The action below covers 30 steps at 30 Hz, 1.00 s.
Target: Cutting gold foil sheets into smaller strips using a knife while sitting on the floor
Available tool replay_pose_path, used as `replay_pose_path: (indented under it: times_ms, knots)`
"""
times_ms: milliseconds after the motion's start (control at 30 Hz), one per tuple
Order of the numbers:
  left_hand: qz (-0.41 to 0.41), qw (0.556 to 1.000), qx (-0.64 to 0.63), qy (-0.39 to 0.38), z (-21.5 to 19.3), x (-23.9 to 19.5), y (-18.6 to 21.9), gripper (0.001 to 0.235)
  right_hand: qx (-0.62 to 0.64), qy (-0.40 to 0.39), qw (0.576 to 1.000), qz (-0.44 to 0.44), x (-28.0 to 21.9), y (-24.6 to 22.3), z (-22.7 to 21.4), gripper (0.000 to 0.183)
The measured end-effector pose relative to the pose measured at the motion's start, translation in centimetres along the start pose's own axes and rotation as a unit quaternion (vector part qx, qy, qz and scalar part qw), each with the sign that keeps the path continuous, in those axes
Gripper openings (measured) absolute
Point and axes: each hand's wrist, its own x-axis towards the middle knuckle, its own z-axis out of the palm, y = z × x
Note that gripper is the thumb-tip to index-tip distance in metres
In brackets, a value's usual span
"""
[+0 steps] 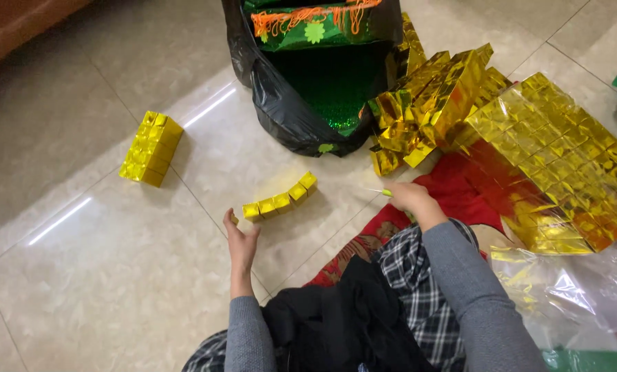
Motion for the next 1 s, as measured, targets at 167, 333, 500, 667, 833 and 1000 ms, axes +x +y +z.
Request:
replay_pose_path:
  times_ms: [167,333,500,667,833,1000]
  knots:
    - [0.022,1.0,-0.009,-0.016,0.8,0.3,1.6,0.086,0.008,-0.02,0.986,0.168,4.2,1.6,-3.2,0.043]
    - [0.016,0.999,-0.04,-0.033,1.5,1.8,0.8,0.079,0.063,0.029,0.984,0.166,9.7,6.8,-2.3,0.039]
    - [-0.029,0.999,-0.027,-0.034,2.5,2.9,-1.1,0.066,0.144,0.163,0.96,0.178,7.6,6.8,-5.2,0.048]
    - [-0.046,0.995,-0.076,-0.045,2.5,1.9,0.2,0.063,0.269,0.257,0.914,0.16,4.6,4.5,-8.9,0.045]
    - [-0.105,0.973,-0.191,-0.079,2.1,1.8,-1.8,0.062,0.34,0.273,0.89,0.136,2.4,1.5,-9.3,0.039]
    - [-0.246,0.948,-0.164,-0.119,1.9,1.8,-7.9,0.063,0.339,0.215,0.915,0.05,0.9,-0.5,-6.8,0.043]
